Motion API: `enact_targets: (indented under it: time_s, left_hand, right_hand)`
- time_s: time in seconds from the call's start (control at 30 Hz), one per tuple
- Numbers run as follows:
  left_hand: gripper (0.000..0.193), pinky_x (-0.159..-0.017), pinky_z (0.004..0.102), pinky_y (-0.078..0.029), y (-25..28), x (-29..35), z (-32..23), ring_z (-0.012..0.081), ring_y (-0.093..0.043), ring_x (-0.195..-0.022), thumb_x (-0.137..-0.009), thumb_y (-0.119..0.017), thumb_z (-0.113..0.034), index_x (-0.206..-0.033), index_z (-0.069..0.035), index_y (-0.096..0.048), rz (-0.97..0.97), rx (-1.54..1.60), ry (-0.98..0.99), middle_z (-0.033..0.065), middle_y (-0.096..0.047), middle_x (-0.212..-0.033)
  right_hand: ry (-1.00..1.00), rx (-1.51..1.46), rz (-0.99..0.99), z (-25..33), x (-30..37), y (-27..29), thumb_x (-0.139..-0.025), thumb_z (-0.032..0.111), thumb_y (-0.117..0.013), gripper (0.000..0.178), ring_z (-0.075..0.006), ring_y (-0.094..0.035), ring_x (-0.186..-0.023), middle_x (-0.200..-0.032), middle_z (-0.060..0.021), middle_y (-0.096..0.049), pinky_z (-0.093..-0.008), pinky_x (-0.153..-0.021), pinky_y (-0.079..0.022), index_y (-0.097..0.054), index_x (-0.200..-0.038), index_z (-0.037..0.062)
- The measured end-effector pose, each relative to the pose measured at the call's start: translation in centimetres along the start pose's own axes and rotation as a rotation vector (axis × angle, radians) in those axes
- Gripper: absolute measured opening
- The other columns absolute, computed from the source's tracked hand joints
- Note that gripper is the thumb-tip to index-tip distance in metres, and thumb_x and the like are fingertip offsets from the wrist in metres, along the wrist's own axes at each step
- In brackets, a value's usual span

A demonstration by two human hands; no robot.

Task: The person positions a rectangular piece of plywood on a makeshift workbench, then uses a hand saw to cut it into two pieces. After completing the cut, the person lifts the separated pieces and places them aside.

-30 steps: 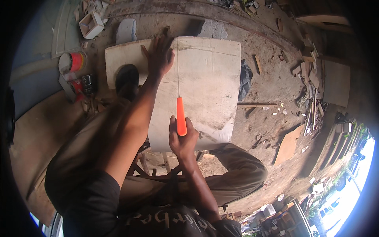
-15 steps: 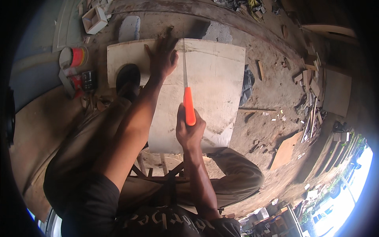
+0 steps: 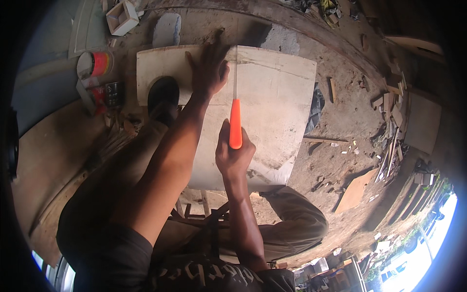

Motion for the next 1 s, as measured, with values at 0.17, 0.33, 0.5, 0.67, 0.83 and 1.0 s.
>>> enact_targets:
  time_s: [0.17, 0.33, 0.5, 0.67, 0.83, 1.0]
  left_hand:
    - [0.054, -0.108, 0.0761, -0.015, -0.4, 0.1, 0.4, 0.0247, -0.028, -0.146, -0.095, -0.052, -0.04, -0.146, -0.03, -0.039, 0.004, -0.023, 0.006, 0.0008, -0.026, -0.159]
    - [0.054, -0.109, 0.0755, -0.014, -0.7, 0.3, 0.3, 0.024, -0.027, -0.147, -0.096, -0.05, -0.041, -0.147, -0.03, -0.037, -0.038, -0.047, -0.01, 0.0032, -0.03, -0.157]
    - [0.054, -0.11, 0.0756, -0.011, -0.8, 0.2, 0.3, 0.0225, -0.024, -0.148, -0.094, -0.051, -0.042, -0.146, -0.034, -0.04, -0.011, -0.031, -0.005, -0.0002, -0.027, -0.16]
    - [0.053, -0.11, 0.0754, -0.011, 0.0, 0.4, 0.8, 0.0241, -0.027, -0.146, -0.094, -0.055, -0.036, -0.144, -0.032, -0.041, -0.063, 0.043, -0.001, -0.0016, -0.023, -0.161]
    - [0.052, -0.11, 0.0753, -0.012, 0.4, -0.3, -0.6, 0.0243, -0.028, -0.146, -0.093, -0.055, -0.035, -0.144, -0.031, -0.042, 0.006, 0.067, 0.009, -0.0017, -0.019, -0.162]
    - [0.051, -0.11, 0.0752, -0.012, 0.0, -0.2, 0.1, 0.0233, -0.026, -0.147, -0.094, -0.053, -0.038, -0.143, -0.031, -0.044, 0.033, 0.034, 0.026, 0.0004, -0.024, -0.16]
  right_hand:
    - [0.012, -0.032, 0.012, -1.7, 5.2, 1.4, -0.097, 0.011, -0.056, 0.025, -0.0058, -0.044, -0.063, -0.065, -0.0007, -0.05, -0.0262, -0.054, -0.039, -0.064, -0.109, -0.01]
    - [-0.065, -0.013, 0.032, 1.0, 4.3, 1.0, -0.096, 0.01, -0.056, 0.022, -0.0068, -0.045, -0.062, -0.062, -0.0038, -0.05, -0.0268, -0.054, -0.041, -0.064, -0.104, -0.009]
    - [-0.015, 0.005, -0.008, -0.1, 5.1, 0.8, -0.093, 0.01, -0.06, 0.015, -0.015, -0.05, -0.053, -0.06, -0.0087, -0.053, -0.0303, -0.051, -0.042, -0.061, -0.097, -0.0047]
    - [-0.089, -0.055, 0.067, -0.5, 4.5, 2.5, -0.097, 0.008, -0.052, 0.028, -0.0044, -0.044, -0.064, -0.066, 0.0014, -0.05, -0.0227, -0.056, -0.037, -0.063, -0.116, -0.0089]
    - [0.021, -0.046, 0.01, -1.1, -3.3, -0.1, -0.1, 0.017, -0.054, 0.027, -0.0051, -0.042, -0.06, -0.061, 0.0008, -0.049, -0.0255, -0.052, -0.035, -0.06, -0.085, -0.005]
    - [0.057, -0.04, 0.018, -1.5, 1.0, 0.6, -0.099, 0.015, -0.053, 0.026, -0.0055, -0.045, -0.063, -0.065, -0.0011, -0.052, -0.0249, -0.055, -0.038, -0.063, -0.099, -0.009]
Point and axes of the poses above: each hand's wrist, its own x-axis away from the middle knuckle, its own y-axis out of the back of the hand, z = x × y, the point moved 9 cm from there along -x, towards the middle knuckle
